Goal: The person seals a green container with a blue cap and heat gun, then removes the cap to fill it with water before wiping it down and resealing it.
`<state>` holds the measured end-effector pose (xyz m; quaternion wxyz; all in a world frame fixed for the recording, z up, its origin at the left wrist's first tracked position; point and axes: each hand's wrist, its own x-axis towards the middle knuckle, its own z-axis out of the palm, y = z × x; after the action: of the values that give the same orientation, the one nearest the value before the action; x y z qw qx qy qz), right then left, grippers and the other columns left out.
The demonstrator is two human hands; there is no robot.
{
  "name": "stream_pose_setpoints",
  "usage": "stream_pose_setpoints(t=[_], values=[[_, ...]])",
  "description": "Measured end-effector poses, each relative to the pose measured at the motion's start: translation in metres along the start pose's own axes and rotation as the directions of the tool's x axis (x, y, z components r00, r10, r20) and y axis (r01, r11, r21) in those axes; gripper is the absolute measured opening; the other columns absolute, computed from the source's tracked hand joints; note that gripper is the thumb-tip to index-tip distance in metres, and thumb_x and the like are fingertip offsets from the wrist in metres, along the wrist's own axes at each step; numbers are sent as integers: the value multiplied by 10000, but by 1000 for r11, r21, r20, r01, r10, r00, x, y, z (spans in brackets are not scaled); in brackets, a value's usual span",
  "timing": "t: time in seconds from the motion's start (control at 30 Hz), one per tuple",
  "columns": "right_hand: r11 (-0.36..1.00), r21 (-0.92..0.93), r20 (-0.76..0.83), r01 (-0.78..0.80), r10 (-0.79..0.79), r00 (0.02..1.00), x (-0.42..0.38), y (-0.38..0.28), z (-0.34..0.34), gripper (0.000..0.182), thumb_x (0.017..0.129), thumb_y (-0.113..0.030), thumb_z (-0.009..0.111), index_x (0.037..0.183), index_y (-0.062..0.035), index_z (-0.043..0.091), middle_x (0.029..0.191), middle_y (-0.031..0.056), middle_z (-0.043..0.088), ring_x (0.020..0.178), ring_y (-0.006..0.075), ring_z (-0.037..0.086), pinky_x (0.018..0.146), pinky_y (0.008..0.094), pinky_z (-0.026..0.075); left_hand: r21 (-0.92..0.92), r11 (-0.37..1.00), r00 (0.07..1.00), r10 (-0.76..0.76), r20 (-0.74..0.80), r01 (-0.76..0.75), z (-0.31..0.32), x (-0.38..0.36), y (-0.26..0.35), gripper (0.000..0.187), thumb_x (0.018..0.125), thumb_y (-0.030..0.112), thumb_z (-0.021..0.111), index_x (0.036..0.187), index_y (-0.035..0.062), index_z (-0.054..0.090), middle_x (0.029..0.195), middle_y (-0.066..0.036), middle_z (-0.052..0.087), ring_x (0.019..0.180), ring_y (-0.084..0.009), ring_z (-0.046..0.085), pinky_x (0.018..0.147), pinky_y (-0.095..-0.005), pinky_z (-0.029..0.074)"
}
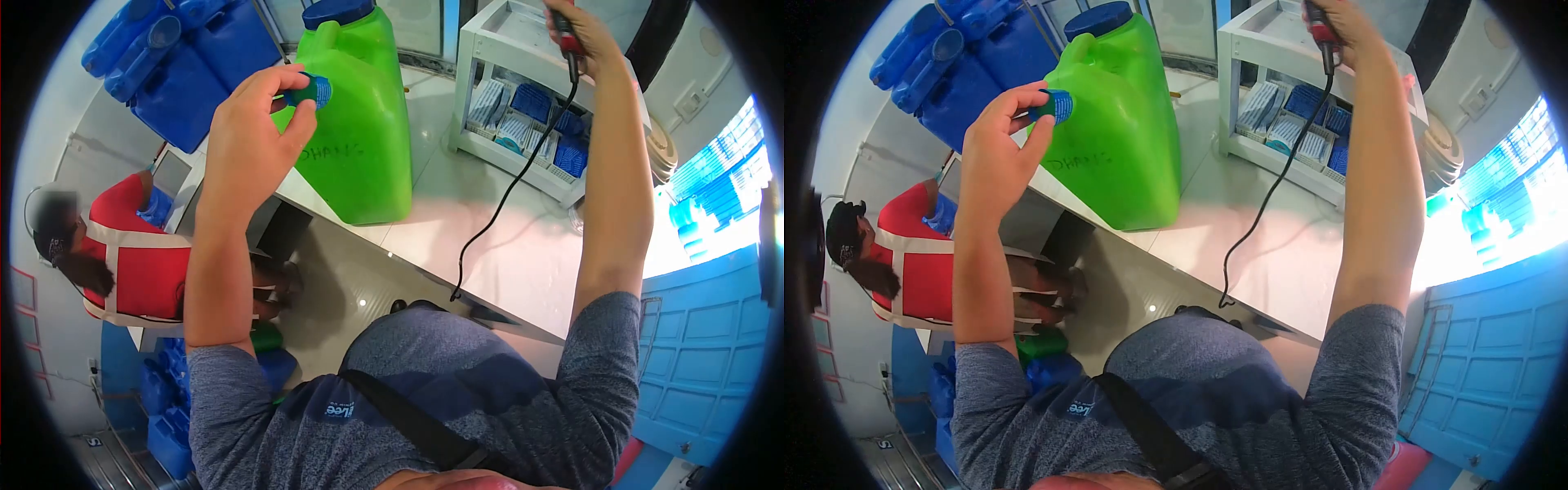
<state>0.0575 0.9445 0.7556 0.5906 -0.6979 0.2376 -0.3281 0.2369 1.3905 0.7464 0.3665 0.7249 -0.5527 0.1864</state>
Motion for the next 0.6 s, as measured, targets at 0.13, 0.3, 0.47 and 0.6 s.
stream_pose_setpoints(t=[0.13,0.3,0.47,0.6], values=[[976,181,-12,125,-124,992,-89,-35,14,366,912,-300,718,1102,9,666,892,76,692,705,126,624,628,266,538,81,996,994,-41,102,32,-8,4,16,427,847,59,725,1247,6,582,1180,-143,680,1024,-240,693,913,-327,538],[959,229,1,169,-174,985,-165,-14,22,511,848,-272,780,1227,18,599,1144,141,666,849,180,651,689,303,558,307,942,984,87,158,-133,-7,10,10,494,831,100,757,1292,88,581,1175,-127,674,1013,-305,661,880,-367,531],[883,271,49,382,-409,911,-222,4,33,563,875,-170,695,1345,66,494,1166,198,639,840,194,636,705,308,538,321,930,977,130,171,-179,-8,12,5,455,818,140,783,1242,96,623,1127,-122,686,949,-312,665,836,-372,537],[922,131,16,365,-370,929,-260,13,23,663,850,-217,699,1393,82,463,1177,216,646,832,213,657,730,335,529,349,921,980,125,153,-172,-8,11,5,414,798,168,807,1175,78,661,1052,-126,706,868,-301,686,781,-351,555]])
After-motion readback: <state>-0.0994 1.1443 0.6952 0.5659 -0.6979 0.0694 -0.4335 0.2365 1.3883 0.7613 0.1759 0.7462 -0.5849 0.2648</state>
